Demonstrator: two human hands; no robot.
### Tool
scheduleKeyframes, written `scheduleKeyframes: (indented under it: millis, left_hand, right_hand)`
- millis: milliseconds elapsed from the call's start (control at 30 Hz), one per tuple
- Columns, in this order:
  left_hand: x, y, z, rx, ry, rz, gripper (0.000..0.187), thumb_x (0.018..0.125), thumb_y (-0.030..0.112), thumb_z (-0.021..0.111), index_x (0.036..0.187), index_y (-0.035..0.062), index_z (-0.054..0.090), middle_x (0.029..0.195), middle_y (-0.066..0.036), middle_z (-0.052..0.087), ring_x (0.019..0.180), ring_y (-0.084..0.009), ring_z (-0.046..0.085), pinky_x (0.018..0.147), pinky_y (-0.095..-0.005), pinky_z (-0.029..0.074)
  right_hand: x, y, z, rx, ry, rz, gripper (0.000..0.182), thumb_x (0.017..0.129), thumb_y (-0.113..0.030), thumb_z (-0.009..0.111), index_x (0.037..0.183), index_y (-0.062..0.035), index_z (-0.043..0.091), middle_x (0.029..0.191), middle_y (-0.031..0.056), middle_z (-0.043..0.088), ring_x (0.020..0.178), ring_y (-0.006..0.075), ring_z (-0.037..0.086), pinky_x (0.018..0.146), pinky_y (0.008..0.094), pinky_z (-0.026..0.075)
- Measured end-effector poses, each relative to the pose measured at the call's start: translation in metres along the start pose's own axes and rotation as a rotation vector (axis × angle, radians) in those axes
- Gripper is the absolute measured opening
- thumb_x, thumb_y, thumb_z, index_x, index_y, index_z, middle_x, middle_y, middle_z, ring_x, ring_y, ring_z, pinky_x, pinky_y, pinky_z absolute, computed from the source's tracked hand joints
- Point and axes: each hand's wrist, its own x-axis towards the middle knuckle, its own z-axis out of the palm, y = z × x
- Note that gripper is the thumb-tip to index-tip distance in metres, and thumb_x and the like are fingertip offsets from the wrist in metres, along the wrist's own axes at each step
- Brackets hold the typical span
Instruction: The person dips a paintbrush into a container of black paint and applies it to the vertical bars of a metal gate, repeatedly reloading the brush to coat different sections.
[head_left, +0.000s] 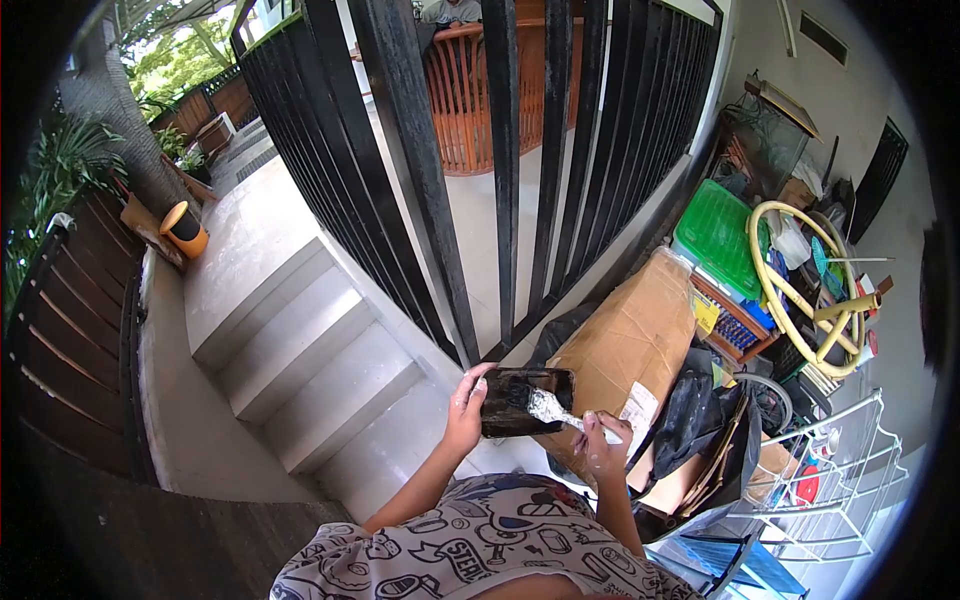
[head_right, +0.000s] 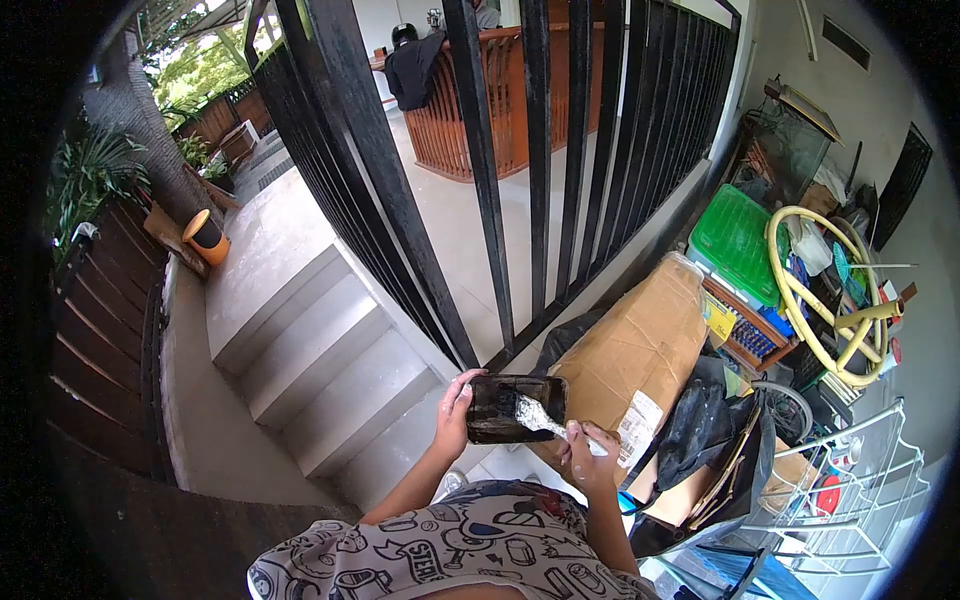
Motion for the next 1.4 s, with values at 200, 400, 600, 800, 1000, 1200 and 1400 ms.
scheduleKeyframes:
  millis: [200, 400, 600, 800, 1000, 1200, 1400]
  left_hand:
    - [0.004, -0.006, -0.006, -0.013, 0.012, 0.007, 0.032, 0.106, 0.017, 0.045, 0.13, 0.0013, 0.06, 0.122, -0.009, 0.064, 0.116, -0.0172, 0.056, 0.105, -0.0312, 0.04]
    - [0.004, -0.002, -0.005, -0.002, 0.02, -0.012, 0.032, 0.107, 0.017, 0.044, 0.13, 0.0014, 0.06, 0.122, -0.009, 0.064, 0.116, -0.0171, 0.056, 0.105, -0.0313, 0.04]
    - [0.006, 0.0, -0.01, -0.029, 0.027, 0.004, 0.033, 0.107, 0.017, 0.044, 0.131, 0.0011, 0.06, 0.124, -0.01, 0.064, 0.118, -0.018, 0.057, 0.106, -0.0315, 0.04]
    - [0.004, -0.004, -0.019, -0.034, 0.049, -0.004, 0.033, 0.107, 0.017, 0.044, 0.131, 0.0014, 0.06, 0.124, -0.011, 0.064, 0.118, -0.0186, 0.057, 0.106, -0.0318, 0.04]
    - [0.008, -0.002, -0.03, 0.03, 0.055, 0.024, 0.033, 0.106, 0.018, 0.045, 0.13, 0.0014, 0.06, 0.124, -0.01, 0.064, 0.117, -0.0181, 0.057, 0.105, -0.0315, 0.04]
    - [0.009, -0.003, -0.03, 0.044, 0.056, 0.032, 0.033, 0.106, 0.018, 0.045, 0.13, 0.0013, 0.06, 0.125, -0.01, 0.064, 0.118, -0.0184, 0.057, 0.106, -0.032, 0.04]
    - [0.017, 0.002, -0.031, -0.002, 0.018, 0.046, 0.034, 0.106, 0.019, 0.045, 0.13, 0.0002, 0.059, 0.128, -0.011, 0.063, 0.122, -0.0206, 0.056, 0.108, -0.0331, 0.038]
  right_hand:
    - [0.001, 0.003, 0.001, 0.008, -0.003, 0.009, 0.029, 0.101, -0.014, 0.062, 0.077, 0.0016, 0.065, 0.058, 0.0063, 0.059, 0.044, 0.0121, 0.054, 0.041, 0.024, 0.042]
    - [0.001, 0.01, 0.003, 0.092, 0.058, 0.036, 0.025, 0.102, -0.011, 0.061, 0.084, 0.0048, 0.067, 0.065, 0.0066, 0.062, 0.05, 0.0108, 0.056, 0.046, 0.0227, 0.045]
    - [0.005, 0.001, 0.002, 0.073, 0.081, -0.005, 0.028, 0.1, -0.013, 0.062, 0.079, 0.0039, 0.066, 0.061, 0.0082, 0.061, 0.047, 0.0116, 0.055, 0.044, 0.0238, 0.043]
    - [0.01, -0.006, 0.005, 0.046, 0.088, -0.044, 0.03, 0.101, -0.013, 0.062, 0.076, 0.0037, 0.064, 0.061, 0.0092, 0.061, 0.046, 0.0122, 0.054, 0.043, 0.0242, 0.043]
    - [0.014, 0.002, 0.019, 0.128, 0.117, -0.001, 0.029, 0.1, -0.013, 0.063, 0.076, 0.0027, 0.063, 0.059, 0.0087, 0.059, 0.046, 0.0121, 0.054, 0.043, 0.0235, 0.042]
    - [0.019, 0.003, 0.016, 0.069, 0.07, 0.005, 0.029, 0.101, -0.015, 0.063, 0.076, 0.0019, 0.063, 0.059, 0.0073, 0.059, 0.046, 0.0115, 0.053, 0.043, 0.0238, 0.041]
    - [0.005, -0.018, -0.007, 0.035, 0.098, -0.075, 0.031, 0.101, -0.015, 0.062, 0.074, 0.0025, 0.064, 0.06, 0.0072, 0.06, 0.044, 0.0134, 0.056, 0.041, 0.0238, 0.042]
